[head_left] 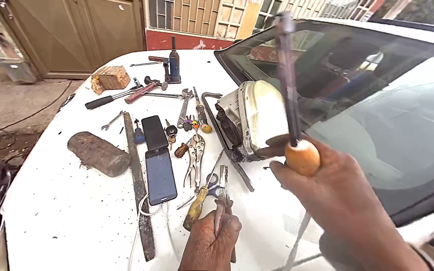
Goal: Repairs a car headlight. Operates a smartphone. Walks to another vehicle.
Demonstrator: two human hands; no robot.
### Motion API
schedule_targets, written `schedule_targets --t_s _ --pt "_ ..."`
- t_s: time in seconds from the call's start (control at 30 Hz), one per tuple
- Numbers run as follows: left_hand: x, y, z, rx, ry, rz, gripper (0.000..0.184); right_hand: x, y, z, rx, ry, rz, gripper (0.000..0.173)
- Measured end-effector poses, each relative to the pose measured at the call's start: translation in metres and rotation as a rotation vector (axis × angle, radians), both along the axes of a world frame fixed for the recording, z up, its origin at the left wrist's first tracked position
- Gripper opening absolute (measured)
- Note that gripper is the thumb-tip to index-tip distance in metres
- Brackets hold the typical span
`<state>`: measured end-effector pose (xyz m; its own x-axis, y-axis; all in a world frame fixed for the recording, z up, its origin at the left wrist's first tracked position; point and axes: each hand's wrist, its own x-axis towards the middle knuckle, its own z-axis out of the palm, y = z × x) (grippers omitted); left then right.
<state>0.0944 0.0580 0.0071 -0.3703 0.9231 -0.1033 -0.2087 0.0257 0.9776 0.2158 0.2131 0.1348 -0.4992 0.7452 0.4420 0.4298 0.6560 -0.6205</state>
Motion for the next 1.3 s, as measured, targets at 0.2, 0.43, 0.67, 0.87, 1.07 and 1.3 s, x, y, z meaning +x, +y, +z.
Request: schedule_targets --t_s 0.2,0.43,0.67,0.87,1.07,1.3 --pt "0.018 0.004 -0.007 -0.019 0.024 0.056 0.023 -0.068 0.035 0.053 0.279 -0.511 0.278 0.02" --pt "0.03 0.011 -0.011 -0.044 0.094 0.068 0.026 -0.122 0.049 0.048 0.114 -1.057 0.507 0.017" --pt "0.035 0.022 -0.016 -0.027 0.102 0.082 0.027 -0.135 0.051 0.051 0.126 -1.187 0.512 0.02" --pt "0.035 0.027 -0.012 -0.022 0.113 0.143 0.026 -0.135 0.052 0.047 0.177 -1.201 0.498 0.026" --pt "0.031 0.028 -0.009 -0.071 0.192 0.13 0.03 -0.133 0.054 0.044 0.193 -1.18 0.512 0.028" --pt "0.029 0.029 -0.007 -0.064 0.189 0.134 0.029 -0.134 0.055 0.045 0.179 -1.188 0.501 0.023"
